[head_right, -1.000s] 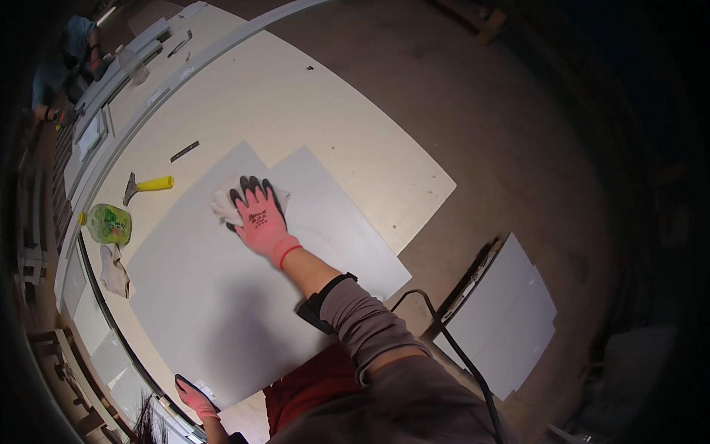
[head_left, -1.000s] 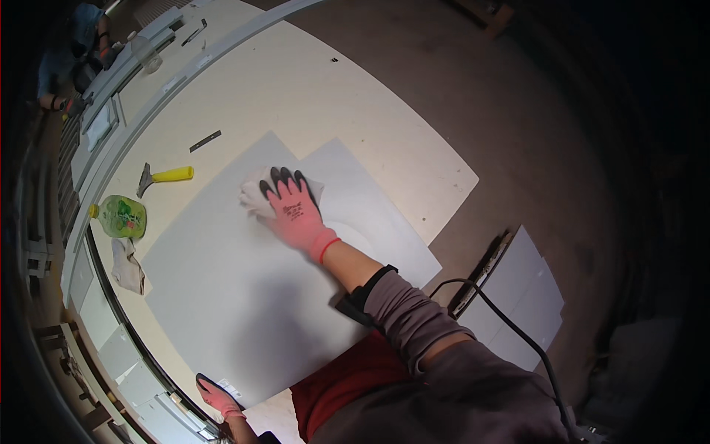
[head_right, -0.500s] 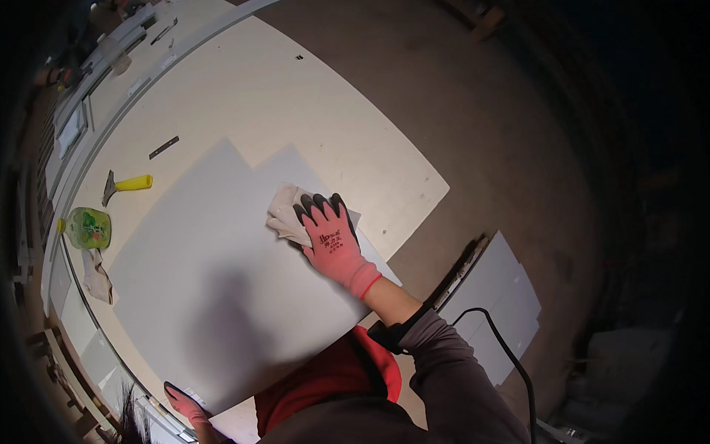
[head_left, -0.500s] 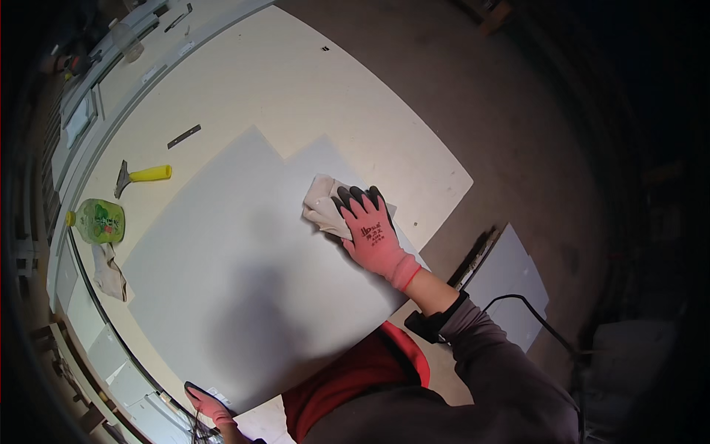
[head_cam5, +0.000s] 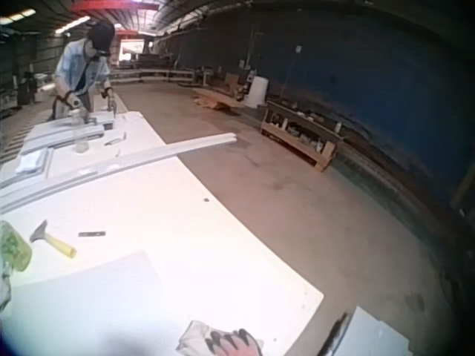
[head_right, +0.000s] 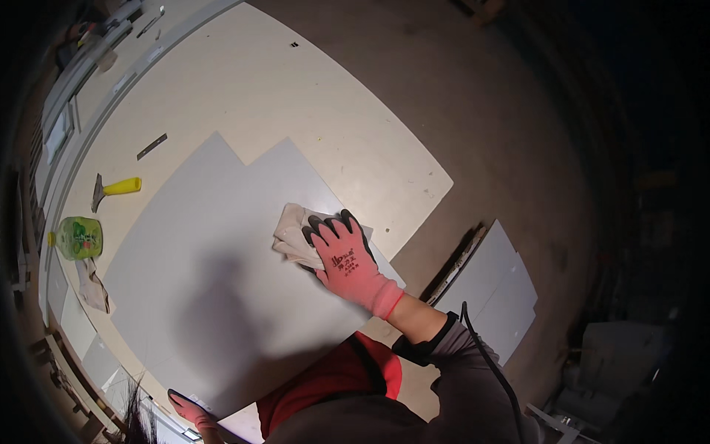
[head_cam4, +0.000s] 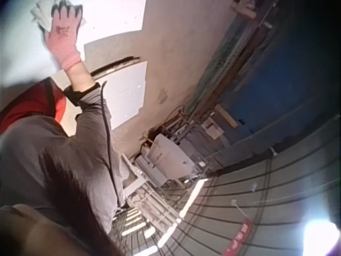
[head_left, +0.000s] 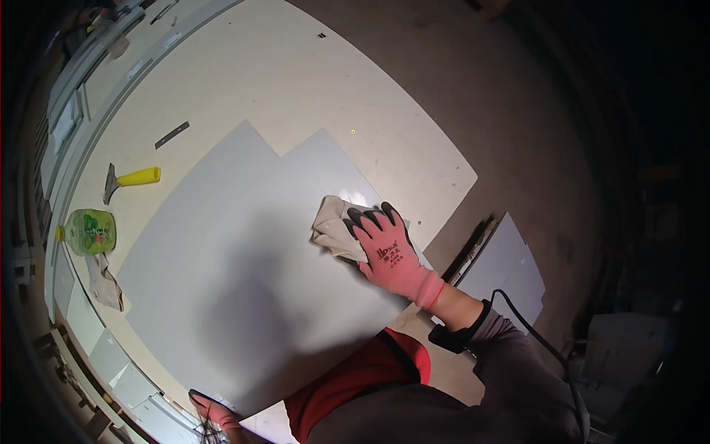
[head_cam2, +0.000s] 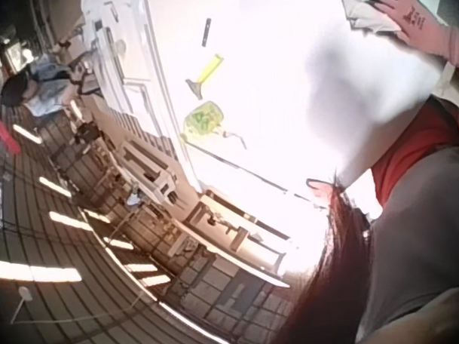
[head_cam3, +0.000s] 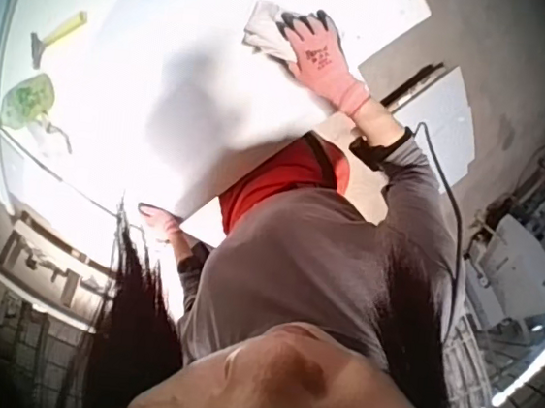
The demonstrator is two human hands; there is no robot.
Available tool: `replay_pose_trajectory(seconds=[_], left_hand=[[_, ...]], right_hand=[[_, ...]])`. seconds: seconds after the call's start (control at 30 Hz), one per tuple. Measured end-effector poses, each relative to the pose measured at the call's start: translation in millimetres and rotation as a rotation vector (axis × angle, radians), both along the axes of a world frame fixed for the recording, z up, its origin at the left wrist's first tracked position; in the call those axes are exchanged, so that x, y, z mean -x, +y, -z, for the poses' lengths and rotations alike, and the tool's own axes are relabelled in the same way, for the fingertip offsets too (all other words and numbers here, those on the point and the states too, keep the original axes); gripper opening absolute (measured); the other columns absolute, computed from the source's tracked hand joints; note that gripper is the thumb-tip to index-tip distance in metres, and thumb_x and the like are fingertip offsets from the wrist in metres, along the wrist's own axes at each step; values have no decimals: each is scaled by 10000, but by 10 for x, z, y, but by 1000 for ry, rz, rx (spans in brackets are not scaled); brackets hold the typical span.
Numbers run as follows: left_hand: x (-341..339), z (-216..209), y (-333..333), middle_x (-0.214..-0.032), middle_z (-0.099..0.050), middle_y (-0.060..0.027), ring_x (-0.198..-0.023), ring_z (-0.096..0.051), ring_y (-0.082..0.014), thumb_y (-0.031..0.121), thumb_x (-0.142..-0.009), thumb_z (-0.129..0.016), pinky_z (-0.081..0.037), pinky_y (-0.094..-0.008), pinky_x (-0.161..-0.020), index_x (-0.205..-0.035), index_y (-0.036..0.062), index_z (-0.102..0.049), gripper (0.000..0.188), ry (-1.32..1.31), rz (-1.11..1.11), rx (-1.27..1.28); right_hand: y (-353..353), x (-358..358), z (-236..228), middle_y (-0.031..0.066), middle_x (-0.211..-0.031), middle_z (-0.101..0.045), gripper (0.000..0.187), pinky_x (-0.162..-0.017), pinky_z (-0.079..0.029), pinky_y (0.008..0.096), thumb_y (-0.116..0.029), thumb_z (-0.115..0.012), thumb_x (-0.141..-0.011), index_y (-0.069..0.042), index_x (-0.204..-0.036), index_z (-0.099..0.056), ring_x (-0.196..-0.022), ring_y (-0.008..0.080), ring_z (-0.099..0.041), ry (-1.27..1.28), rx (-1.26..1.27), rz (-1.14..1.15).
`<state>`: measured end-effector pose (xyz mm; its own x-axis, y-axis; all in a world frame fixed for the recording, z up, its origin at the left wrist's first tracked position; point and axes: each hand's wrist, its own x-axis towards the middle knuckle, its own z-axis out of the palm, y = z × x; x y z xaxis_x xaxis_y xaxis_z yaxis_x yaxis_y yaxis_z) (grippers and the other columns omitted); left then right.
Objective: Scraping residues and wiping down furniture panels in a workshop environment.
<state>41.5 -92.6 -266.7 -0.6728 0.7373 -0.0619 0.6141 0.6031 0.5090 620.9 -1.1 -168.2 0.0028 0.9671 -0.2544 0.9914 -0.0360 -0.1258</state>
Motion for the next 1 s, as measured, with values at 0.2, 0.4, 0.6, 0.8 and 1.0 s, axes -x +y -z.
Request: replay_pose_trajectory(seconds=[0.2, 0.4, 0.6, 0.8, 1.0], left_hand=[[-2, 20, 84, -1366, -410, -186, -1225, -434, -301, 378, -965, -351, -333, -343, -1039, -1336, -22, -377, 546, -27, -41, 39], [24, 12, 12, -1367, -417, -167, -1221, -441, -293, 392, -957, -363, -340, -348, -1034, -1337, -6, -386, 550, -97, -58, -2], [-90, -30, 137, -1324, -444, -224, -1207, -449, -310, 300, -970, -371, -316, -332, -1046, -1291, -73, -409, 493, -68, -77, -22], [146, -20, 8, -1348, -433, -186, -1218, -439, -309, 374, -962, -355, -334, -344, -1035, -1324, -22, -397, 538, 77, -5, 68], [-232, -131, 154, -1342, -437, -199, -1232, -426, -303, 314, -974, -359, -314, -334, -1047, -1287, -31, -436, 472, -26, -24, 32]], right_hand=[[264, -110, 12, 126, -1211, -453, 608, -1059, -215, 502, -348, -629, -755, -65, -1260, -444, -1158, 308, -393, 16, -158, 15], [-48, 22, -106, 121, -1241, -444, 603, -1055, -217, 504, -358, -622, -760, -61, -1259, -457, -1171, 308, -382, 14, 23, -36], [294, -100, -46, 122, -1250, -431, 578, -1049, -220, 510, -361, -624, -759, -59, -1230, -478, -1177, 305, -381, -13, -105, 12], [-20, 51, -80, 121, -1254, -428, 610, -1055, -204, 518, -371, -635, -745, -69, -1244, -457, -1177, 301, -382, 2, 32, -45], [304, -102, -22, 120, -1226, -441, 563, -1054, -206, 519, -349, -631, -751, -71, -1218, -485, -1160, 304, -389, -6, -163, -8]])
